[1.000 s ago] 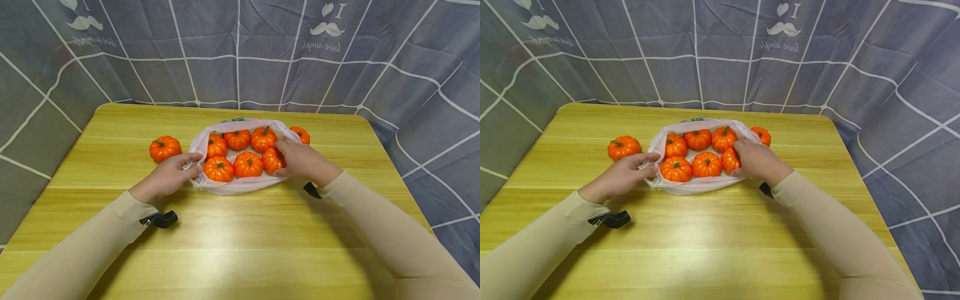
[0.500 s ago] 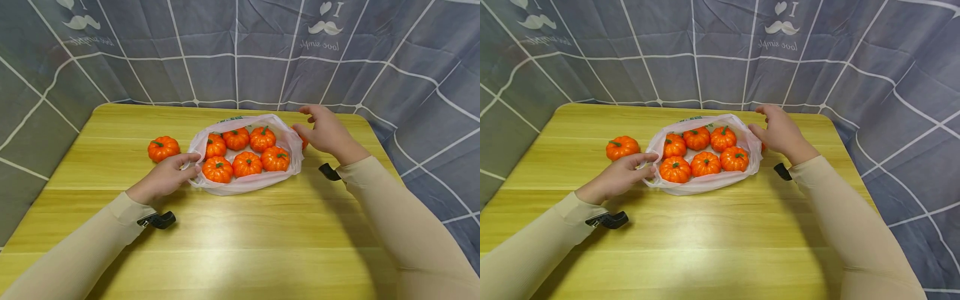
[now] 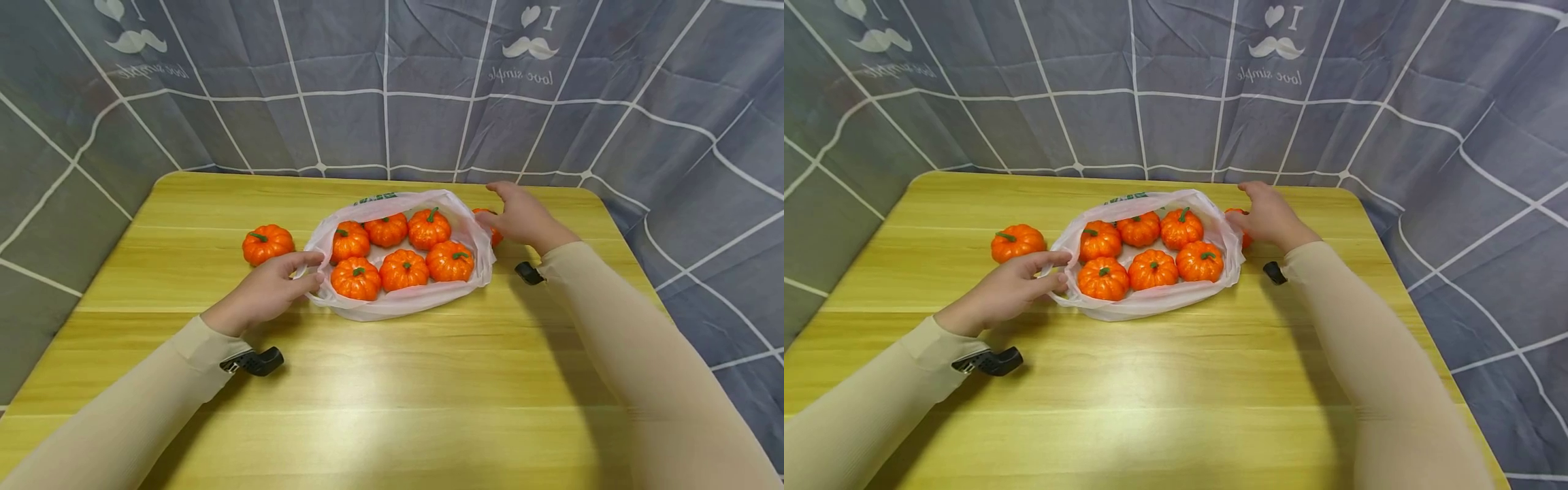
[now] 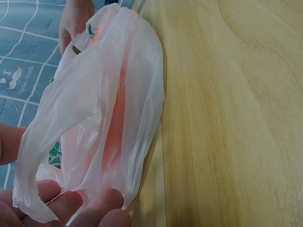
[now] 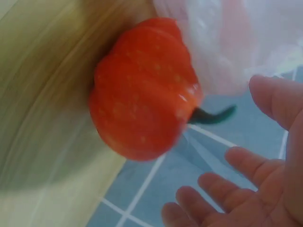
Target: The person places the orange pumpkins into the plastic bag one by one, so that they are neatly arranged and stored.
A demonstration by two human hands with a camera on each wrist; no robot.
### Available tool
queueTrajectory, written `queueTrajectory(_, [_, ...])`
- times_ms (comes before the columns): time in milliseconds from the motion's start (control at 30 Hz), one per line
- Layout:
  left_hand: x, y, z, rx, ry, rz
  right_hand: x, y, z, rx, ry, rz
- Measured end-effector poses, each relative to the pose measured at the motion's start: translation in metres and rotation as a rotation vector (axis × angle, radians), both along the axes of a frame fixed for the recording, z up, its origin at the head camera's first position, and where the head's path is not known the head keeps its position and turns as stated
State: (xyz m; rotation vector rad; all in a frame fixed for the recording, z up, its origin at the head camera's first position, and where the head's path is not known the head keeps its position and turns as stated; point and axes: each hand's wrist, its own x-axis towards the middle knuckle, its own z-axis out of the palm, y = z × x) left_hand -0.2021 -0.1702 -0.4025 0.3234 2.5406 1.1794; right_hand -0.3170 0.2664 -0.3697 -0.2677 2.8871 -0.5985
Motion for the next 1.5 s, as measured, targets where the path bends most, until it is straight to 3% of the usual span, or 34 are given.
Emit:
queueTrajectory(400, [-0.002,-0.001,0.000,0.003,-0.015,-0.002,-0.007,-0.011,-0.011,0.001,-0.080,0.070])
queueTrajectory(600, [-0.001,0.000,0.001,0.015,-0.040,0.000,-0.006,-0.006,-0.011,-0.057,-0.106,0.036])
queueTrajectory(800, [0.000,0.001,0.003,0.008,-0.039,-0.002,-0.008,0.001,-0.009,-0.109,-0.058,0.024])
queueTrajectory(1100, [0.002,0.002,0.005,0.021,-0.052,0.000,-0.020,0.006,-0.014,-0.058,-0.095,0.035])
queueTrajectory(1267, [0.002,0.003,0.005,0.023,-0.044,-0.003,-0.022,0.011,-0.015,-0.092,-0.111,-0.027])
queueTrajectory(1500, [0.002,0.001,0.005,0.015,-0.048,0.004,-0.028,0.019,-0.012,-0.176,-0.055,-0.110])
